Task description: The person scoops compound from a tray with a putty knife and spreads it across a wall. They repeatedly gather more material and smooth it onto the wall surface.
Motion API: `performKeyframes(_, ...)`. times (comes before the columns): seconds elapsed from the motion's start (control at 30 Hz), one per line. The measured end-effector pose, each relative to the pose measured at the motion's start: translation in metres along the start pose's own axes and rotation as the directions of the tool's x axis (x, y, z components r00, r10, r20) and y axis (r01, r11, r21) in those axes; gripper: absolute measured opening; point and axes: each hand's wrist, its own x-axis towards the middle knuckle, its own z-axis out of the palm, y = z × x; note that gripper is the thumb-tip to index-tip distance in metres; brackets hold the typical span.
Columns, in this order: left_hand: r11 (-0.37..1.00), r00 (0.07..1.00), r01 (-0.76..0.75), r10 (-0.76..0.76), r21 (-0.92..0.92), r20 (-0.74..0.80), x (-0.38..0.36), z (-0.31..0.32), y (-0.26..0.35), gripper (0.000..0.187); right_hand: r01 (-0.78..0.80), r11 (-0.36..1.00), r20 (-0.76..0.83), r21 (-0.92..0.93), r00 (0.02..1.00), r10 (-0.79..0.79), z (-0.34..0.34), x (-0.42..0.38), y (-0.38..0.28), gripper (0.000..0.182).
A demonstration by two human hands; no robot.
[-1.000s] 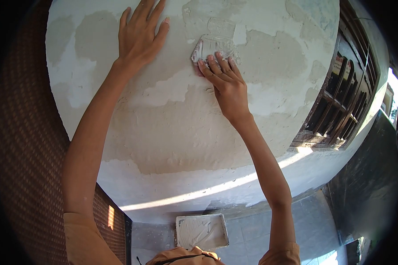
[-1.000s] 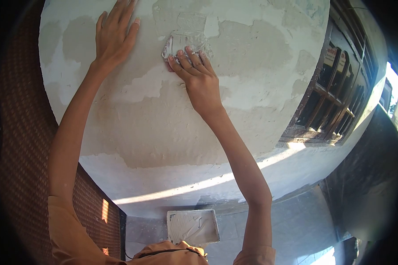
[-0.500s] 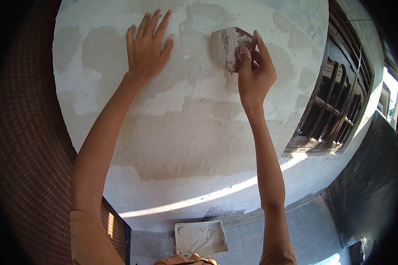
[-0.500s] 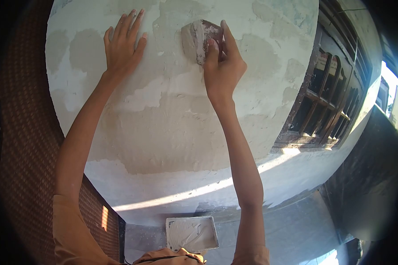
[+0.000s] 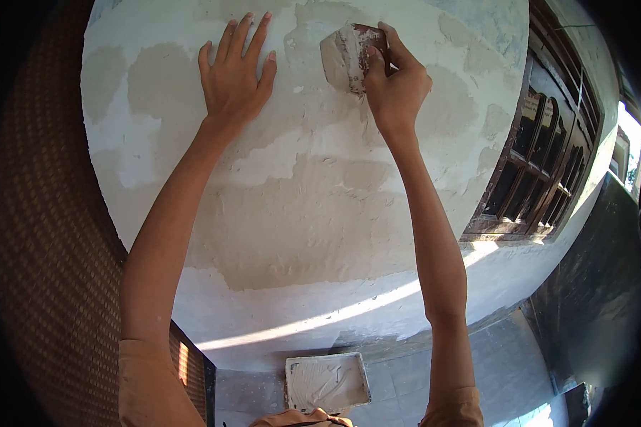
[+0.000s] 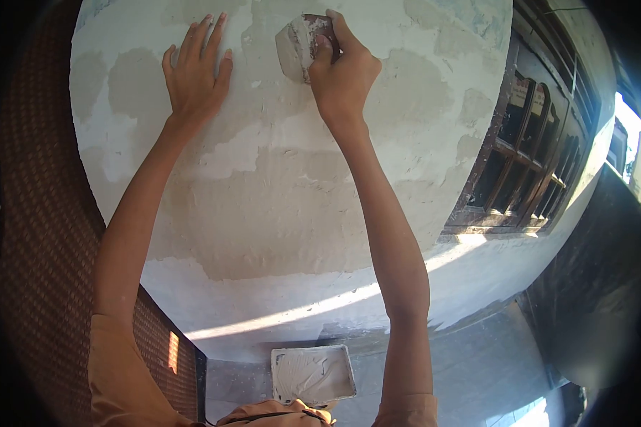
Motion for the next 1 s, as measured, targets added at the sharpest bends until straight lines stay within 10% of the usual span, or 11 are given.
performKeyframes(0.2,0.999,1.000,-0.009,0.009,-0.042,0.012,-0.002,-0.001,-0.006,0.059,-0.167,0.983,-0.209,0.081,0.961,0.181,-0.039,0.016,0.008,0.035)
performKeyframes(0.33,0.998,1.000,-0.010,0.010,-0.055,0.004,-0.004,0.002,-0.008,0.060,-0.093,0.994,0.089,0.062,0.992,0.087,-0.007,-0.010,0.000,0.037)
performKeyframes(0.53,0.998,1.000,-0.012,0.012,-0.066,0.008,-0.005,0.001,-0.009,0.061,-0.183,0.983,-0.219,0.027,0.958,0.185,-0.043,-0.005,0.016,0.036)
performKeyframes(0.67,0.998,1.000,-0.018,0.018,-0.061,-0.014,-0.005,0.004,-0.007,0.061,-0.136,0.987,0.060,0.086,0.990,0.131,-0.011,-0.023,0.007,0.036)
performKeyframes(0.87,0.999,0.999,-0.033,0.033,-0.015,-0.009,-0.005,0.004,-0.008,0.060,-0.192,0.981,-0.255,0.021,0.948,0.190,-0.045,-0.012,0.022,0.035)
performKeyframes(1.0,0.997,0.999,-0.038,0.038,-0.062,-0.009,-0.007,0.004,-0.007,0.060,-0.207,0.971,0.054,0.123,0.978,0.202,-0.018,-0.026,0.007,0.037)
